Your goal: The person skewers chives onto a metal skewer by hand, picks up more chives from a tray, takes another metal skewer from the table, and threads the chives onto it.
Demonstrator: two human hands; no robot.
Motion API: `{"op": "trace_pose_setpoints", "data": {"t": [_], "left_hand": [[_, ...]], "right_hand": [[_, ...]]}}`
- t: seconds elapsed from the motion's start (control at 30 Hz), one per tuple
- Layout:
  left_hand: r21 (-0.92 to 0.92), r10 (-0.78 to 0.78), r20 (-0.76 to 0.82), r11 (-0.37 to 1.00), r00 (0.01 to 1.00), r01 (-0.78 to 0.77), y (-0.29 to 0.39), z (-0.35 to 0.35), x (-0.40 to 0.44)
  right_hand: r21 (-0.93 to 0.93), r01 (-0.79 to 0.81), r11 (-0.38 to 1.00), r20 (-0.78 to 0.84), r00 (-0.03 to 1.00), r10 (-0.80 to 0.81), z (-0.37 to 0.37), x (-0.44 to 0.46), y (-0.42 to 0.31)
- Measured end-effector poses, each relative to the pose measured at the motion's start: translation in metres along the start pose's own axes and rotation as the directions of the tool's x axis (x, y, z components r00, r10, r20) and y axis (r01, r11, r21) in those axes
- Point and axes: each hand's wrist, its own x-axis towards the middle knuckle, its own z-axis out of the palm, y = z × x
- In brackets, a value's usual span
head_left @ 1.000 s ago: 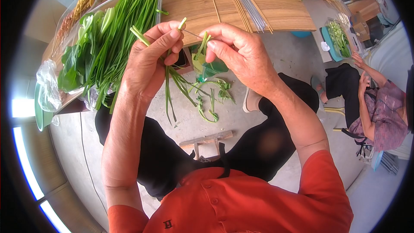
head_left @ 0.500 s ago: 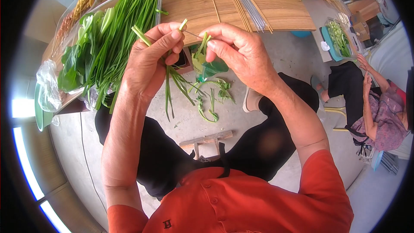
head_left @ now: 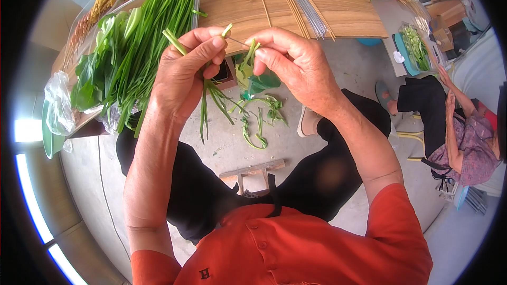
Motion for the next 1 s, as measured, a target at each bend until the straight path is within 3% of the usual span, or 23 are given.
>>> {"op": "trace_pose_setpoints", "data": {"t": [0.23, 1.0], "left_hand": [[0.013, 0.009, -0.005, 1.0, 1.0, -0.008, -0.0014, -0.0005, -0.0007], [0.03, -0.041, -0.008, 0.999, 0.999, 0.042, -0.003, -0.0028, -0.0004]], "right_hand": [[-0.009, -0.07, 0.997, 0.037, 0.997, 0.071, -0.0022, -0.0017, -0.0044], [0.008, -0.073, 0.997, 0.056, 0.996, 0.072, -0.0012, -0.0025, -0.0027]]}}
